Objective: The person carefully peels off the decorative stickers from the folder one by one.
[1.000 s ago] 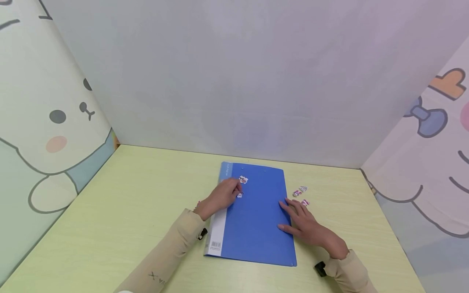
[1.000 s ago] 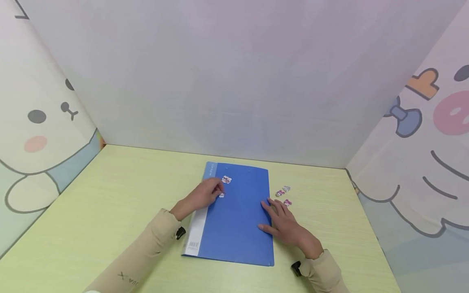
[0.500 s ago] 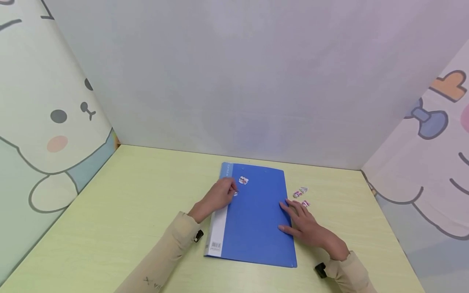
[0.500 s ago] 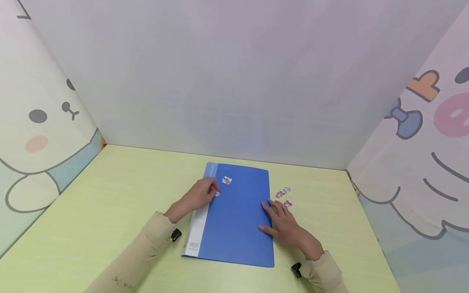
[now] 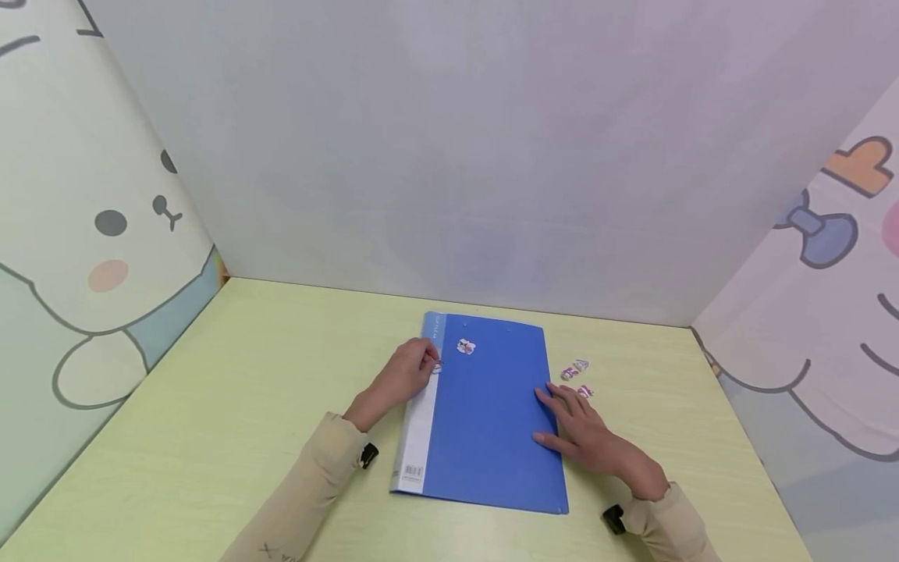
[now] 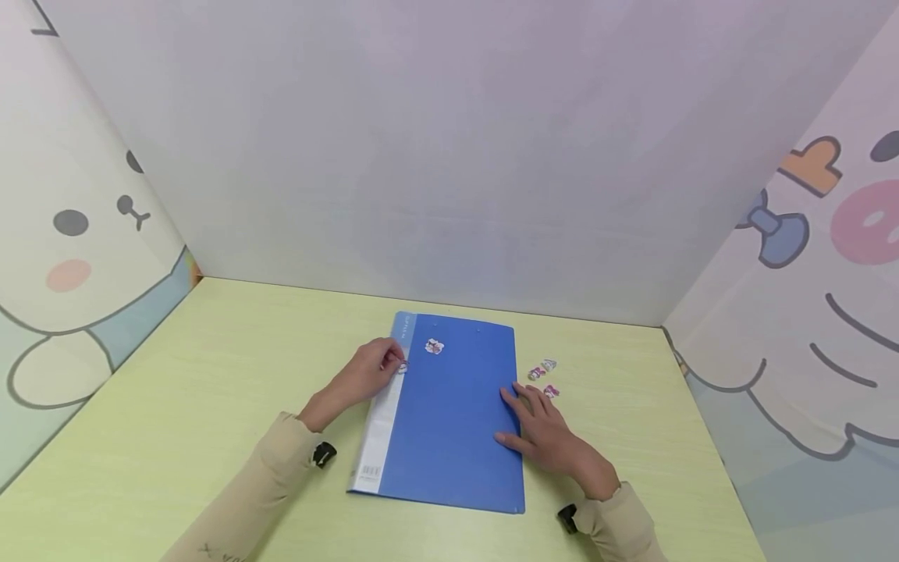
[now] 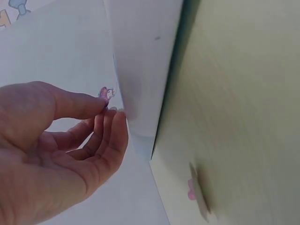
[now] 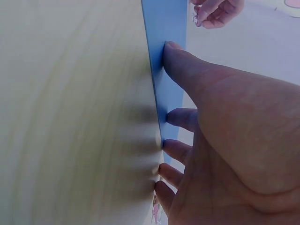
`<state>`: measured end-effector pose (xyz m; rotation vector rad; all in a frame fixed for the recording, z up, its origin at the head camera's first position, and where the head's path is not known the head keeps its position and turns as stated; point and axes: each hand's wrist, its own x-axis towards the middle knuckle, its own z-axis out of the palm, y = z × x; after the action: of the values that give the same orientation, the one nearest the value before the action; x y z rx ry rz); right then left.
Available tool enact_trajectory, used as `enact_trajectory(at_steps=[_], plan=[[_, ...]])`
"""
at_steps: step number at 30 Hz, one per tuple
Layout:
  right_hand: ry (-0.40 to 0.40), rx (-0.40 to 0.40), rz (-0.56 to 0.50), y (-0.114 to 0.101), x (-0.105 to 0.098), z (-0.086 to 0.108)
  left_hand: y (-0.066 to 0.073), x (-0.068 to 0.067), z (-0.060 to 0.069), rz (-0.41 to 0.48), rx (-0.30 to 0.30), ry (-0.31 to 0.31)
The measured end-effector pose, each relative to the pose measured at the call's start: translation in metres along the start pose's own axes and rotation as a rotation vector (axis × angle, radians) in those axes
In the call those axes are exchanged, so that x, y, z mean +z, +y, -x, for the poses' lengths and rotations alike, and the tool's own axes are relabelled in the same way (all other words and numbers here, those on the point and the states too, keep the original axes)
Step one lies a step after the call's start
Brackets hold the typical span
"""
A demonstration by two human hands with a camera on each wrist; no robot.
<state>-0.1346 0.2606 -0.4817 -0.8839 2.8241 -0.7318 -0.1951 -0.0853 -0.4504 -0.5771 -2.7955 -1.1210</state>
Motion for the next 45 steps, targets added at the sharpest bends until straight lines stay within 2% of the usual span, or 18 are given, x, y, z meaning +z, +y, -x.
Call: enact_trajectory(at_steps=[4, 10, 18, 26, 30, 34, 45], plan=[[0.003, -0.004, 0.003, -0.003, -0.003, 0.001, -0.007, -0.004, 0.003, 0.003, -0.010, 0.005], [0.030, -0.029, -0.006, -0.002, 0.000, 0.001, -0.015, -0.009, 0.006, 0.026, -0.061, 0.014], [0.011, -0.015, -0.015, -0.003, -0.001, 0.001, -0.024, -0.016, 0.012, 0.035, -0.055, 0.046], [0.035, -0.040, 0.003, 0.004, 0.005, 0.000, -0.030, -0.022, 0.018, 0.046, -0.114, 0.020], [0.015, -0.010, -0.036, -0.002, -0.001, 0.000, -0.032, -0.026, 0.020, 0.055, -0.124, 0.012], [-0.017, 0.016, -0.011, -0.007, -0.005, 0.000, -0.037, -0.029, 0.023, 0.037, -0.126, 0.006], [-0.012, 0.003, 0.001, -0.006, -0.005, 0.001, -0.047, -0.037, 0.029, 0.004, -0.156, -0.028]])
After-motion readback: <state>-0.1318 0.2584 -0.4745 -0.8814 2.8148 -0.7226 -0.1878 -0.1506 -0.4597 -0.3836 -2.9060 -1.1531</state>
